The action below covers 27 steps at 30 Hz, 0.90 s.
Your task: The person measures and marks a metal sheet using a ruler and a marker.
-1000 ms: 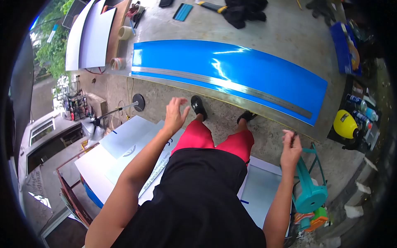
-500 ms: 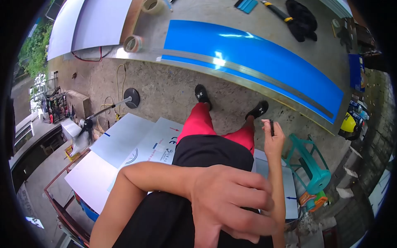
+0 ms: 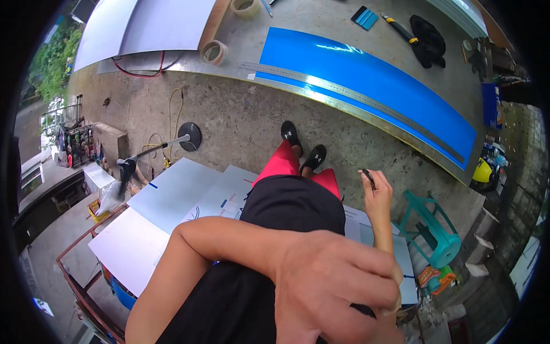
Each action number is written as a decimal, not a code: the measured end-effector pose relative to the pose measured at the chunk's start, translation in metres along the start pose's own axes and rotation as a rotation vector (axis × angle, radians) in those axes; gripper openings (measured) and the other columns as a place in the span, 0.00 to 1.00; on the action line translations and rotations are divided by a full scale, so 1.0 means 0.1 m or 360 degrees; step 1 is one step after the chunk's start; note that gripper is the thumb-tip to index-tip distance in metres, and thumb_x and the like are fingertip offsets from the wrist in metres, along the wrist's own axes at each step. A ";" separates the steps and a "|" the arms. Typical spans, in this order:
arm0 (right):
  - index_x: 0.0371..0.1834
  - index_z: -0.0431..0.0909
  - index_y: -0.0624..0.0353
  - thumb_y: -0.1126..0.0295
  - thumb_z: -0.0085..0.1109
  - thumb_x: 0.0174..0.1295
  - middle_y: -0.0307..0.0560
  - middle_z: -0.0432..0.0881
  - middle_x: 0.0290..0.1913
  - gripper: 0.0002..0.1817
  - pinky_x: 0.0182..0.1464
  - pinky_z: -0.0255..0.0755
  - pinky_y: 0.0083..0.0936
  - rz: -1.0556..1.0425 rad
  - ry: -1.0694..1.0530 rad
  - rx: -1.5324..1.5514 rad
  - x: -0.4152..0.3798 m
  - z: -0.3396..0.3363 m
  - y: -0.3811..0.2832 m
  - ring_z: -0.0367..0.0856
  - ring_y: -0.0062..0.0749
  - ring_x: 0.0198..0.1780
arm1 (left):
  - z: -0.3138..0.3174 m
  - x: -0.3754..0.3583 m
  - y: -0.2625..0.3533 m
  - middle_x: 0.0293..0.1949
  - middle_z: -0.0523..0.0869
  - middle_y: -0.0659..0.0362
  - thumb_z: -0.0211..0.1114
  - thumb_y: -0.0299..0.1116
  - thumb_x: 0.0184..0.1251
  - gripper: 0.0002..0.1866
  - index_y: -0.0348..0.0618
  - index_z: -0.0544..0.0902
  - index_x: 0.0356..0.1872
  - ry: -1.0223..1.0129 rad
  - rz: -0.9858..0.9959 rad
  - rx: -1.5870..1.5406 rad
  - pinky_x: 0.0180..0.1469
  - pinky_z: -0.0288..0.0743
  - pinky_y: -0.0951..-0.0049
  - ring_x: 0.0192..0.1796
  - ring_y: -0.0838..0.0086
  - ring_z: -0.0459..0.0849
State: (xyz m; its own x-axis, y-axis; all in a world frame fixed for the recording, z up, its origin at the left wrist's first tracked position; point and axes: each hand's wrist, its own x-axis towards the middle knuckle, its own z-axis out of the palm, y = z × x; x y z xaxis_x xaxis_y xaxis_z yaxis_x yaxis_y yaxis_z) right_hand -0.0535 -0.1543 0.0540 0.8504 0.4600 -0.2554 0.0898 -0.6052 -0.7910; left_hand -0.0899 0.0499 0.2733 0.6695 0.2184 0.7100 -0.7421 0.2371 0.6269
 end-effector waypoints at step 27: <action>0.53 0.84 0.66 0.62 0.46 0.89 0.52 0.84 0.50 0.20 0.49 0.86 0.30 0.0168 0.0385 0.0955 0.71 1.69 -1.02 0.90 0.34 0.45 | -4.78 -1.42 -1.70 0.65 0.79 0.53 0.73 0.36 0.71 0.22 0.53 0.82 0.65 -0.0752 -0.0970 0.2112 0.73 0.71 0.53 0.70 0.52 0.75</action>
State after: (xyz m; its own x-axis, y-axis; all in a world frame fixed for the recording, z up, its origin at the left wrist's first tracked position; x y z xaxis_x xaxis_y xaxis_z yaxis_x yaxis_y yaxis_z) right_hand -0.0898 0.0503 0.0226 0.9376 0.2166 -0.2720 -0.2460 -0.1395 -0.9592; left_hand -0.0432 0.4307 -0.0872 0.9922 0.0323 0.1200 -0.0315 -0.8687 0.4943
